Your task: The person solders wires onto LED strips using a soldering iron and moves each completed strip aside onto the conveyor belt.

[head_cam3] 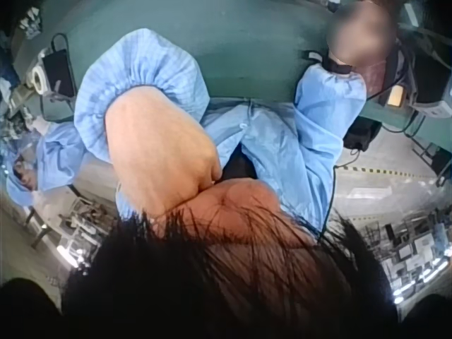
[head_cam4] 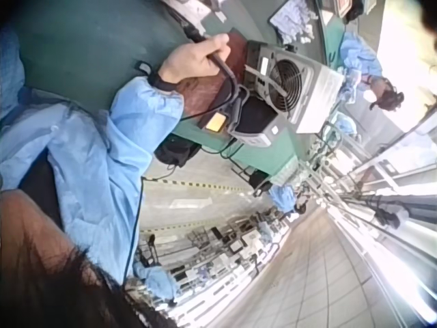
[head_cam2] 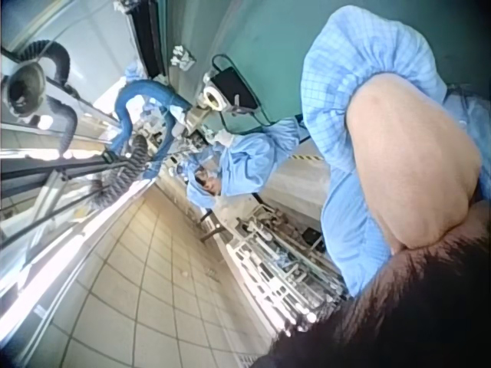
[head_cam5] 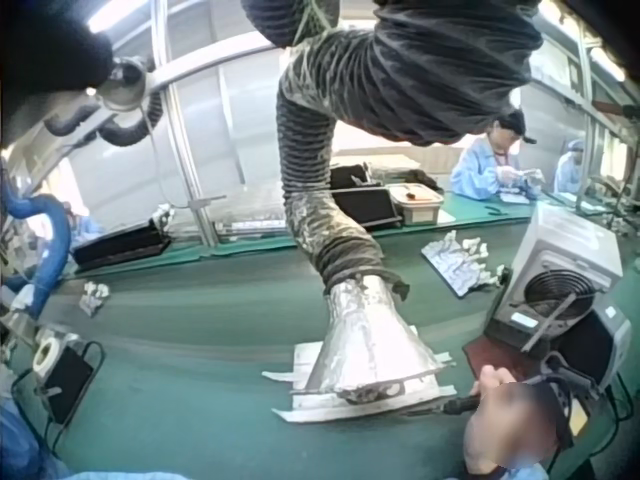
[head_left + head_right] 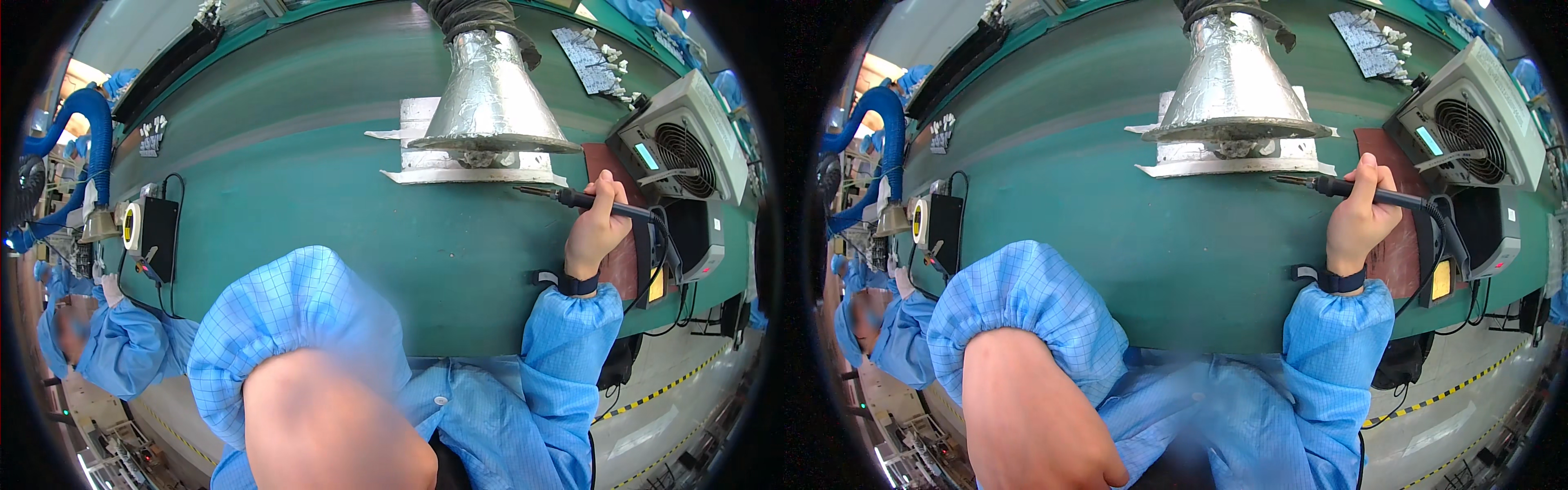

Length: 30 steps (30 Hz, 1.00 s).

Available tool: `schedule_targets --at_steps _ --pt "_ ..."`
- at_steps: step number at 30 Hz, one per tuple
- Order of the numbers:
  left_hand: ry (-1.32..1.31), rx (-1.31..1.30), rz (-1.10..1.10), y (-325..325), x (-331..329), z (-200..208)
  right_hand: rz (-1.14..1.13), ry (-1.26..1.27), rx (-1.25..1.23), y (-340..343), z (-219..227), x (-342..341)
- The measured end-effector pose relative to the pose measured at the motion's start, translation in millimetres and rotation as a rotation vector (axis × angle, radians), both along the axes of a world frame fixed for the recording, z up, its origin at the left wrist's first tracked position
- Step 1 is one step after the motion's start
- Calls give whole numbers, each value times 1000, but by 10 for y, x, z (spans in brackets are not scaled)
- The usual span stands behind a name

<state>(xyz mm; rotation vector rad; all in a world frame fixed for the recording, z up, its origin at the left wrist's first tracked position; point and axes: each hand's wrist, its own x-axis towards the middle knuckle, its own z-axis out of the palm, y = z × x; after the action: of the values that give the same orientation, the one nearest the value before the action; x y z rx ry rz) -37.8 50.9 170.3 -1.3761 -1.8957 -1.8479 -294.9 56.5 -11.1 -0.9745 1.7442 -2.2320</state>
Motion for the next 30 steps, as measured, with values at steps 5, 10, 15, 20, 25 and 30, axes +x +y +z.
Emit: schedule_targets --at_steps 5,10,15,20,25,30 --pt "-26 -10 -11 -5 -23 9 2 -2 24 6 19 3" --pt "255 -131 183 12 -12 -13 14 -27 37 11 37 13" --pt "566 -276 390 -19 -27 4 -38 -5 18 -18 58 44" --pt "553 -297 379 -30 -14 33 4 -19 31 12 23 5" --pt "524 -414 307 -57 34 128 -5 1 11 -4 17 6" --pt "509 -429 288 -63 -7 86 -4 12 -1 -20 23 15"
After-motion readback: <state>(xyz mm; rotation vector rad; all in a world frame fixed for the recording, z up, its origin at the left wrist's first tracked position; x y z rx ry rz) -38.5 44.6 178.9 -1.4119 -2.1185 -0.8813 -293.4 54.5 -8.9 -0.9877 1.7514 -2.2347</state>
